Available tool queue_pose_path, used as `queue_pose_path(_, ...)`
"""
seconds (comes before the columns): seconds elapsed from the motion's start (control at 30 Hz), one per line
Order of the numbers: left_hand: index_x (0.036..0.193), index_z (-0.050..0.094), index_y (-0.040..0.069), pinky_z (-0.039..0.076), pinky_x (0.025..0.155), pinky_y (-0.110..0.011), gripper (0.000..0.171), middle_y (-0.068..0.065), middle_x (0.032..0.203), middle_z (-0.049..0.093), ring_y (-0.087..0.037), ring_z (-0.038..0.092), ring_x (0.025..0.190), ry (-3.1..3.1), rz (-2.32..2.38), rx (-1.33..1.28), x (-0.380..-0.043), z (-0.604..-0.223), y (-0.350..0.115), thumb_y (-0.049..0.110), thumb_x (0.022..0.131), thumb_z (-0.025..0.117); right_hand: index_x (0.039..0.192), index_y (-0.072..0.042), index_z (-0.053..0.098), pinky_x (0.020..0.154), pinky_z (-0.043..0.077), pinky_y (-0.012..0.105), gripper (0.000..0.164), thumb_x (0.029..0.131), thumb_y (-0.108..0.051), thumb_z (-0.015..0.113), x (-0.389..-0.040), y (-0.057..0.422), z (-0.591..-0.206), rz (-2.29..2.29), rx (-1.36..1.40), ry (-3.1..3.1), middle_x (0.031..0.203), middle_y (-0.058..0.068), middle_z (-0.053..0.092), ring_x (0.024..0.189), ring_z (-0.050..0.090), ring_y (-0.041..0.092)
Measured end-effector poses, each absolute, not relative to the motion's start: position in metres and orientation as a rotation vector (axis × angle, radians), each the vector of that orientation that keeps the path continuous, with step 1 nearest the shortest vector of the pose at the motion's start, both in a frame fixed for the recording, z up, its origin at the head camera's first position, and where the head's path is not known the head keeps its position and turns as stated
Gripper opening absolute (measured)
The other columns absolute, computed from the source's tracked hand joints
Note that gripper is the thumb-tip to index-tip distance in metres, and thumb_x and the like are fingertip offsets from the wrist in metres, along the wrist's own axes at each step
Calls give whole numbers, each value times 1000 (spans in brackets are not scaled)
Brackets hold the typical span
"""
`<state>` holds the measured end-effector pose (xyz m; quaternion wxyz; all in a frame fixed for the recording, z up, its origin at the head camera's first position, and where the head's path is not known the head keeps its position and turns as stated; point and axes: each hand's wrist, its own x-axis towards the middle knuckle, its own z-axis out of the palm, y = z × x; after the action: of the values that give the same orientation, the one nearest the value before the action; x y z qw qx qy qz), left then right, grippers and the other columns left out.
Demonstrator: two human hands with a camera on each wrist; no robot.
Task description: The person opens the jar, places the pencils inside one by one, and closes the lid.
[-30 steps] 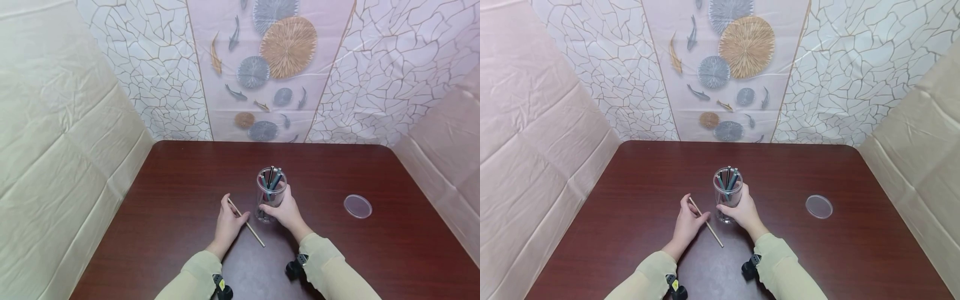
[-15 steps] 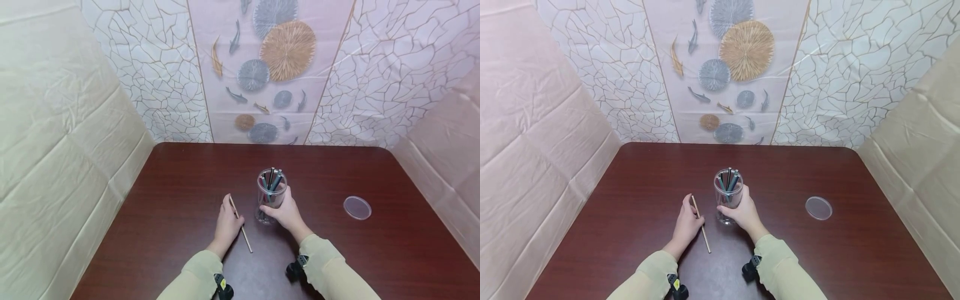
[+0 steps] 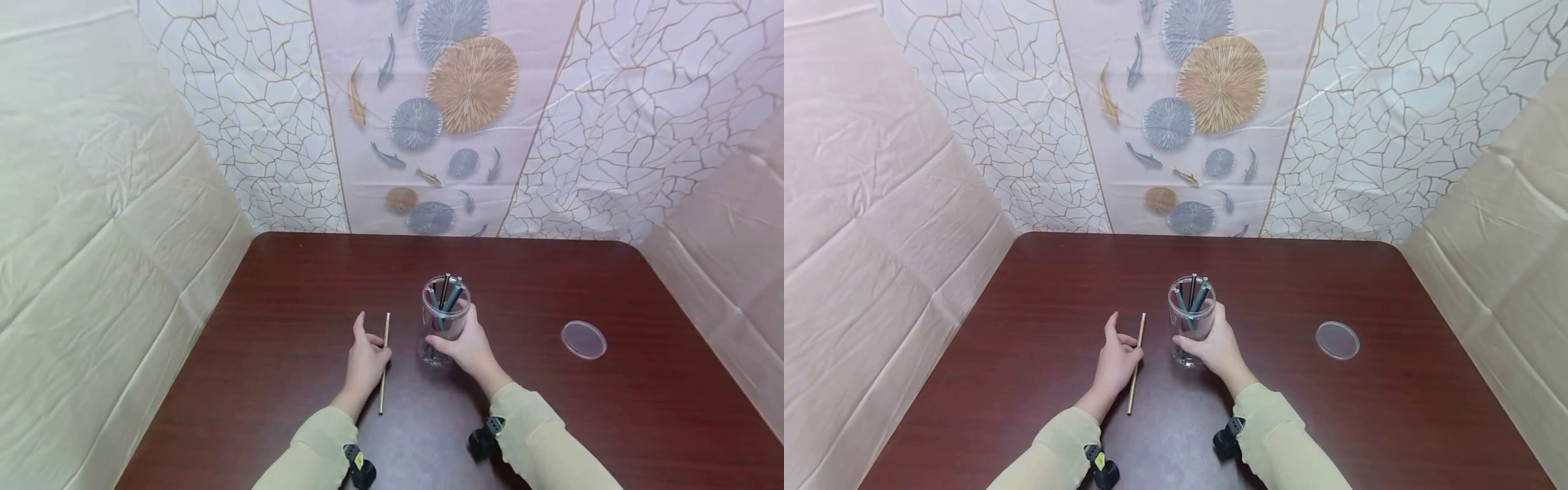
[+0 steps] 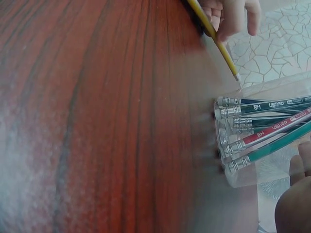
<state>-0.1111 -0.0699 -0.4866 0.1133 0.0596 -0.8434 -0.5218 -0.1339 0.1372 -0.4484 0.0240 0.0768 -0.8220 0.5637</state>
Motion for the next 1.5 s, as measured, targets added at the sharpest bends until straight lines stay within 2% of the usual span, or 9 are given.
queue_pose_path(0.17,144,24,1,48,66,-32,85,2,81,65,-11,59,66,-2521,-1555,246,-111,-481,-73,1,68,64,136,1,25,101,32,47,90,69,-12,83,-133,137,-449,1757,235,-2549,133,24,44,119,46,34)
queue_pose_path(0.27,140,33,0,48,70,-34,77,0,82,65,-15,60,71,-2610,-1424,192,-111,-481,-73,1,70,64,135,-2,26,101,33,46,89,68,-14,84,-131,137,-449,1745,251,-2536,131,21,47,118,48,31)
queue_pose_path(0.43,107,61,-1,48,71,-37,39,-7,83,54,-26,56,76,-2785,-961,-75,-109,-481,-70,2,69,66,135,-3,27,98,35,48,90,67,-17,84,-131,137,-451,1744,286,-2492,128,20,49,115,50,31)
queue_pose_path(0.57,90,65,0,49,67,-36,21,-8,79,51,-27,57,71,-2803,-845,-114,-110,-481,-69,2,70,66,135,-2,26,98,35,48,91,67,-17,84,-131,137,-452,1749,300,-2487,128,20,49,115,50,32)
queue_pose_path(0.97,85,69,6,43,64,-26,15,5,73,54,-13,53,69,-2729,-1110,-78,-117,-481,-79,6,72,62,137,0,23,101,32,48,91,70,-17,83,-132,137,-444,1748,237,-2546,132,23,46,119,47,33)
queue_pose_path(1.1,86,70,7,44,66,-27,16,5,74,55,-12,53,70,-2693,-1248,14,-117,-477,-82,6,72,62,137,-3,25,101,32,48,92,68,-20,84,-135,138,-451,1753,246,-2527,131,21,47,119,47,32)
queue_pose_path(1.27,88,70,7,45,69,-29,18,3,75,59,-12,55,70,-2641,-1356,116,-118,-468,-85,7,73,60,137,-2,25,101,32,46,91,69,-16,84,-133,137,-443,1769,238,-2533,130,21,48,119,47,31)
queue_pose_path(1.4,94,69,3,49,55,-27,22,0,73,60,-11,57,54,-2612,-1534,126,-121,-460,-87,5,76,56,135,3,24,100,33,48,88,70,-10,81,-128,133,-431,1759,244,-2540,129,26,47,117,47,35)
queue_pose_path(1.5,101,66,0,47,45,-27,24,-7,76,63,-18,56,46,-2558,-1701,120,-123,-451,-88,5,80,54,135,4,25,100,33,49,88,69,-8,81,-128,132,-431,1754,244,-2542,128,28,47,117,47,37)
